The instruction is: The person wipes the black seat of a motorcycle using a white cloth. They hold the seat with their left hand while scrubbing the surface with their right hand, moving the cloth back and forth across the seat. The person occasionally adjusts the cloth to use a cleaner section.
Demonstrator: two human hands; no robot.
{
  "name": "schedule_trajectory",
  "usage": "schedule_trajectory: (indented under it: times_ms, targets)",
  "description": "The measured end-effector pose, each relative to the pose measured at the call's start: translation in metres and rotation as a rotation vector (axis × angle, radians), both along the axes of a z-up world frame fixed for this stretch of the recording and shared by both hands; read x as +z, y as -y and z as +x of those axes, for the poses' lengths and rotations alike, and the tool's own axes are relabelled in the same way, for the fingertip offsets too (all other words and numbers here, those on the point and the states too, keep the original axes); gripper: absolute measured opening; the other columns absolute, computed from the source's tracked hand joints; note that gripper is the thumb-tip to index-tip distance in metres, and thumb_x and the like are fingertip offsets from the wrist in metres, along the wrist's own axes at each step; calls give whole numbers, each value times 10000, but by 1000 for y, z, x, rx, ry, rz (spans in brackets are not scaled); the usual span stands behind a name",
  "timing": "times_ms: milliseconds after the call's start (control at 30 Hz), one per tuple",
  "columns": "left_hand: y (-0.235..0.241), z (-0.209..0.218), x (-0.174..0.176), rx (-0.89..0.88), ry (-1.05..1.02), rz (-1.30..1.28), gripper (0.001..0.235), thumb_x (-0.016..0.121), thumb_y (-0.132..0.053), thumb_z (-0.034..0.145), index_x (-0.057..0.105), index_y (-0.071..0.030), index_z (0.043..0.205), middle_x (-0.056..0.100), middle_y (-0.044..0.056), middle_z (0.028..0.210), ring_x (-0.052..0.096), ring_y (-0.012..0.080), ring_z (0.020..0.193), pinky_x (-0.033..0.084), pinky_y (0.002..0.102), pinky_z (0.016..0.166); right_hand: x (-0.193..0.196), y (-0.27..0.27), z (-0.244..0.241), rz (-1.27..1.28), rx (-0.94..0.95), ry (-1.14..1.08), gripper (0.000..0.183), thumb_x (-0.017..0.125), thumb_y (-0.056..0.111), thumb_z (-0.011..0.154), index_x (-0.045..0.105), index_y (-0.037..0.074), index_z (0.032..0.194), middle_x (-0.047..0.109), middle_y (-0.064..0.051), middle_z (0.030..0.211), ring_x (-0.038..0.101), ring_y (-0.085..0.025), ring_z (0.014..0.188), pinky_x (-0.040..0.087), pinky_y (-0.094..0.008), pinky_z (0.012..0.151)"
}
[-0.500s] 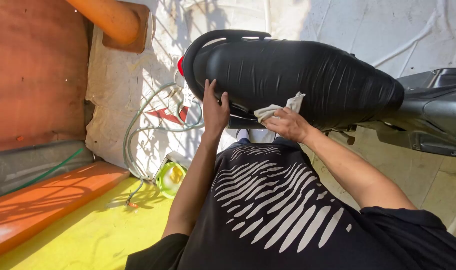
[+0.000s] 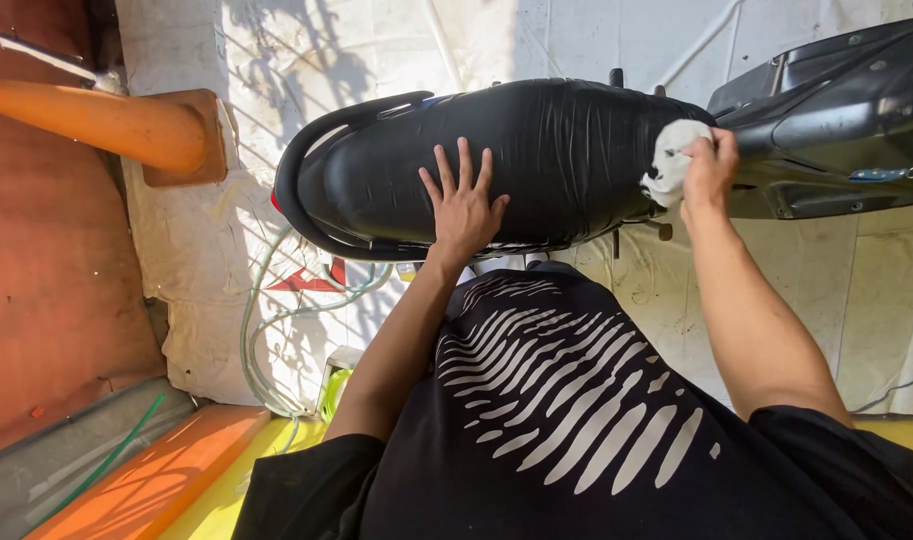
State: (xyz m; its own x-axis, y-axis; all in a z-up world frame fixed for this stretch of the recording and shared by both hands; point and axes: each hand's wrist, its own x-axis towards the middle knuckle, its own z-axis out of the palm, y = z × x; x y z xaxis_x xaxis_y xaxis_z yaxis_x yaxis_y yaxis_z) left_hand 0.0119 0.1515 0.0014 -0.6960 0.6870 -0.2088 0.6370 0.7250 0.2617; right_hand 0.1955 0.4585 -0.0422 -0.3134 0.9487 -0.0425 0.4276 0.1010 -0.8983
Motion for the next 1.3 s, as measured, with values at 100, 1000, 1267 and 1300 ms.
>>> schedule_trajectory:
  times_ms: [100,1000,1267,1300]
  targets:
    - [-17,0,-3,-44,-2,-20,781,594,-523,991,286,-235,1648,97,150,1727,-16,506,1552,-37,747,1185,69,60,-87,39,467,-123,559,586,-26,839,546,45,1392,557,-261,1249,543,-414,1167,409,-508,1002]
    - [-120,31,-2,221,65,-147,944,639,-559,934,142,-237,1670,-44,257,1703,-126,604,1492,-62,785,1141,-162,-184,-17,445,768,983,241,551,348,926,692,435,1100,680,120,1087,527,-301,1056,463,-491,890]
    - [-145,44,-8,13,86,-200,887,535,-579,991,124,-182,1670,-22,179,1725,-126,512,1537,-109,738,1177,-25,-92,13,205,559,818,437,531,86,967,453,20,1391,529,-285,1258,579,-569,1070,503,-604,901]
    - [-149,47,-13,-29,112,-198,895,525,-599,990,120,-182,1670,-18,172,1727,-123,490,1547,-114,718,1194,0,-75,16,171,540,813,539,541,53,955,369,-73,1451,480,-371,1257,601,-619,1034,533,-640,880]
